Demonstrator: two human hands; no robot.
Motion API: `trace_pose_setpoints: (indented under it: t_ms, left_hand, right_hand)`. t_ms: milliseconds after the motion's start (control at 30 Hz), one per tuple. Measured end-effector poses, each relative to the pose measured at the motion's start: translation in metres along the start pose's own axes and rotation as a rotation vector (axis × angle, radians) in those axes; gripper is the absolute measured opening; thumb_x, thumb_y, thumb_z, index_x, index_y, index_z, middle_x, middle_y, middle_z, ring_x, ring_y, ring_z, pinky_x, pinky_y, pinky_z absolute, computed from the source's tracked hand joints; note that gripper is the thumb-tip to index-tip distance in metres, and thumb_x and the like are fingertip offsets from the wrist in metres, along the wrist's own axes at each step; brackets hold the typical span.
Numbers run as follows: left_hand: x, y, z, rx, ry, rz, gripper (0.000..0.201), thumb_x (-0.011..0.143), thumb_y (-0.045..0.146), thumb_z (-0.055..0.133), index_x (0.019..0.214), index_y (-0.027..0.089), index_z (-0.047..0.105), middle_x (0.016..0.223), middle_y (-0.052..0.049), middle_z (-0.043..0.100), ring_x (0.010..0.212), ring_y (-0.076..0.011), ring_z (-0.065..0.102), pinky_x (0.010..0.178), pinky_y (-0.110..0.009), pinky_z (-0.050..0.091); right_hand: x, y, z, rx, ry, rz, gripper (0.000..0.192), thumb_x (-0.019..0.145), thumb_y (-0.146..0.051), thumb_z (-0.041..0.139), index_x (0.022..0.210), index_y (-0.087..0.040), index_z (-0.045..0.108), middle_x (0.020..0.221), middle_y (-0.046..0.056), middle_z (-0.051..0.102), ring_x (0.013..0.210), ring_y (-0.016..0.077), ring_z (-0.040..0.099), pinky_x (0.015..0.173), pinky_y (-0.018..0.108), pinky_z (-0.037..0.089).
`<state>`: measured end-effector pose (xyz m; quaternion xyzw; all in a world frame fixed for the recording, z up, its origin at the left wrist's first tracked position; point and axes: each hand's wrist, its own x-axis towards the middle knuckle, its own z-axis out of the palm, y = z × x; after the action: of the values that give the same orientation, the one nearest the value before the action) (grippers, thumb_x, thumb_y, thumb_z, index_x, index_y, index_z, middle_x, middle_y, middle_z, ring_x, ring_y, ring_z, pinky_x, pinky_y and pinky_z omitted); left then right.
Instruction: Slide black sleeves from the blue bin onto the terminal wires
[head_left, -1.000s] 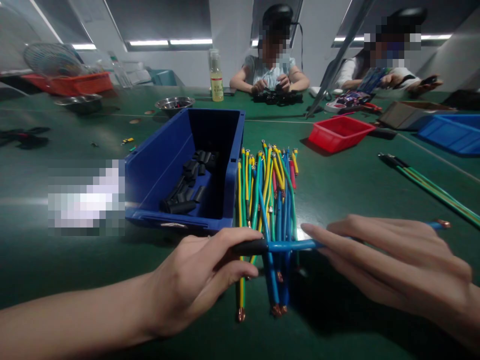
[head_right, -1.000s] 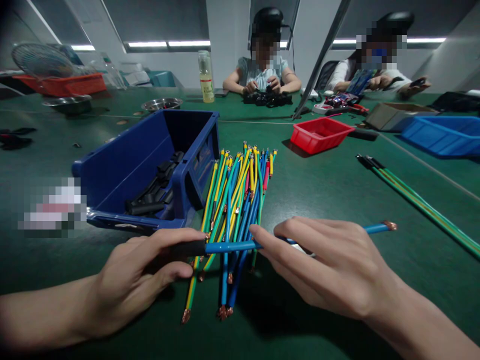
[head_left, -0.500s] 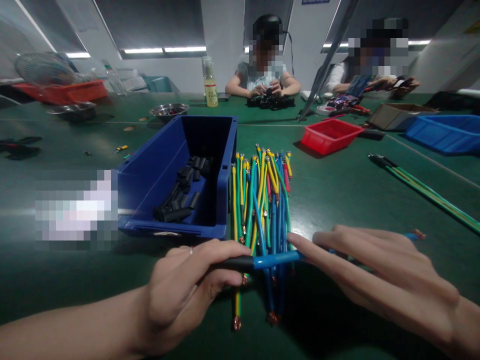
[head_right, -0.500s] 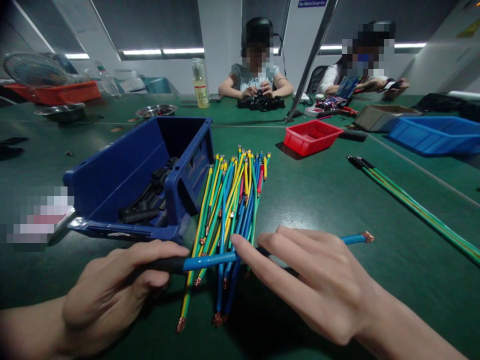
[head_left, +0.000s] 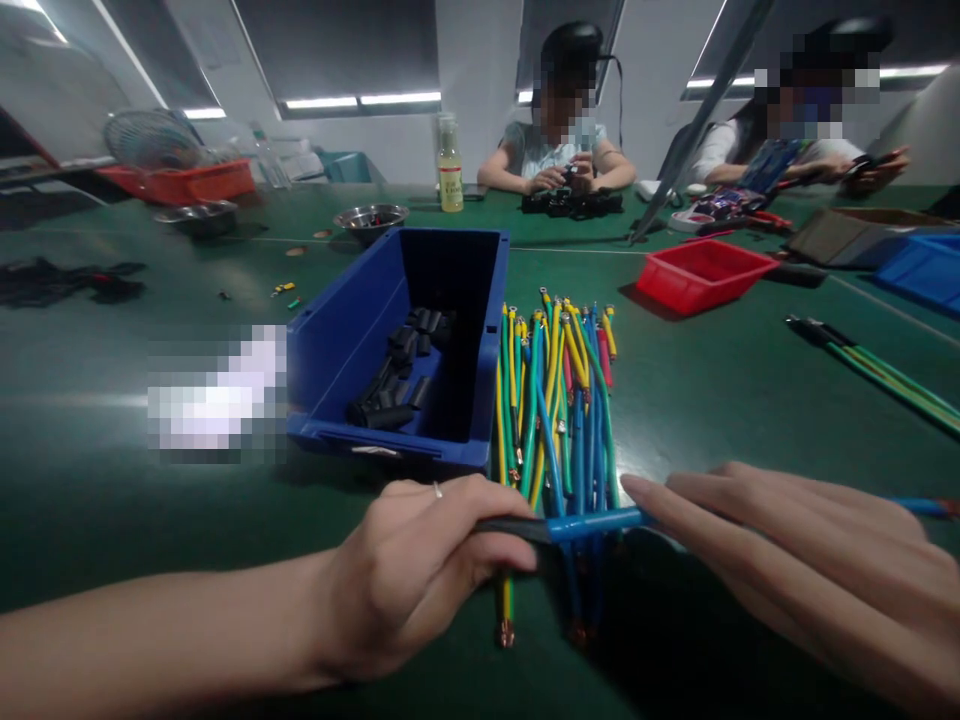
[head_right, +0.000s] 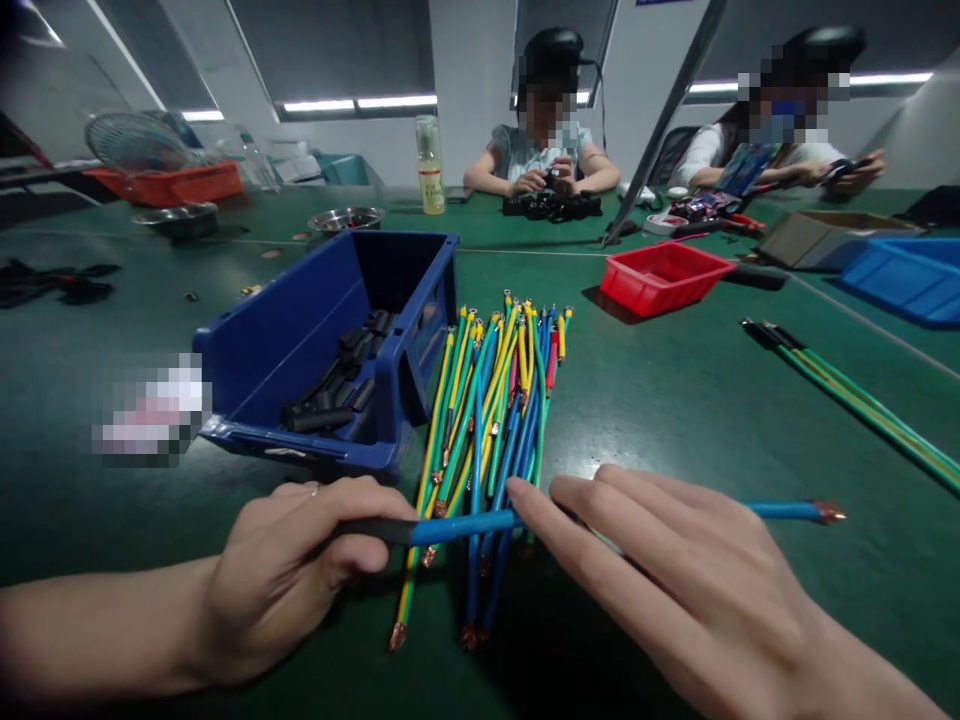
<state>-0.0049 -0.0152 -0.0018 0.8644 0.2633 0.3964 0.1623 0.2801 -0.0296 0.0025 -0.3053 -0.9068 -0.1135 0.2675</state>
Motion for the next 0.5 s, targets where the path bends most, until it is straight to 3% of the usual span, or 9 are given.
trace_pose_setpoints:
  t_ms: [100,200,333,500]
  left_hand:
    - [-0.003,-0.002,0.002,-0.022,-0.002,-0.005,0.023,0.105,0.028,0.046,0.113,0.013,0.060,0.094,-0.004,0.076,0.072,-0.0057,0.070,0.071,-0.010,0.053]
    - [-0.003,-0.003,0.002,-0.005,-0.023,0.020,0.020,0.104,0.029,0.049,0.115,0.014,0.058,0.092,-0.002,0.075,0.076,-0.0070,0.071,0.075,-0.011,0.054]
    - [-0.001,-0.003,0.000,0.033,-0.042,-0.029,0.026,0.105,0.037,0.045,0.119,0.018,0.056,0.094,-0.001,0.075,0.079,-0.0083,0.073,0.074,-0.012,0.055]
    - [-0.005,-0.004,0.002,-0.043,0.087,-0.190,0.031,0.103,0.040,0.050,0.127,0.021,0.056,0.069,0.007,0.065,0.046,-0.0030,0.059,0.045,-0.009,0.045]
  right_hand:
    - [0.006,0.002,0.001,0.079,-0.027,-0.065,0.042,0.102,-0.011,0.030,0.138,-0.012,0.051,0.079,0.005,0.063,0.067,0.0146,0.058,0.057,0.029,0.042]
    - [0.011,0.004,0.004,0.104,-0.069,-0.103,0.035,0.102,-0.010,0.034,0.132,-0.008,0.052,0.069,0.000,0.055,0.058,0.0111,0.051,0.053,0.025,0.039]
    - [0.011,0.004,0.012,0.029,-0.009,-0.072,0.025,0.102,-0.012,0.043,0.122,-0.009,0.056,0.067,-0.002,0.053,0.053,0.0101,0.045,0.049,0.027,0.031]
    - [0.008,0.008,0.012,-0.108,0.076,0.001,0.018,0.097,-0.013,0.054,0.114,-0.013,0.061,0.072,0.000,0.061,0.054,0.0096,0.049,0.049,0.028,0.032]
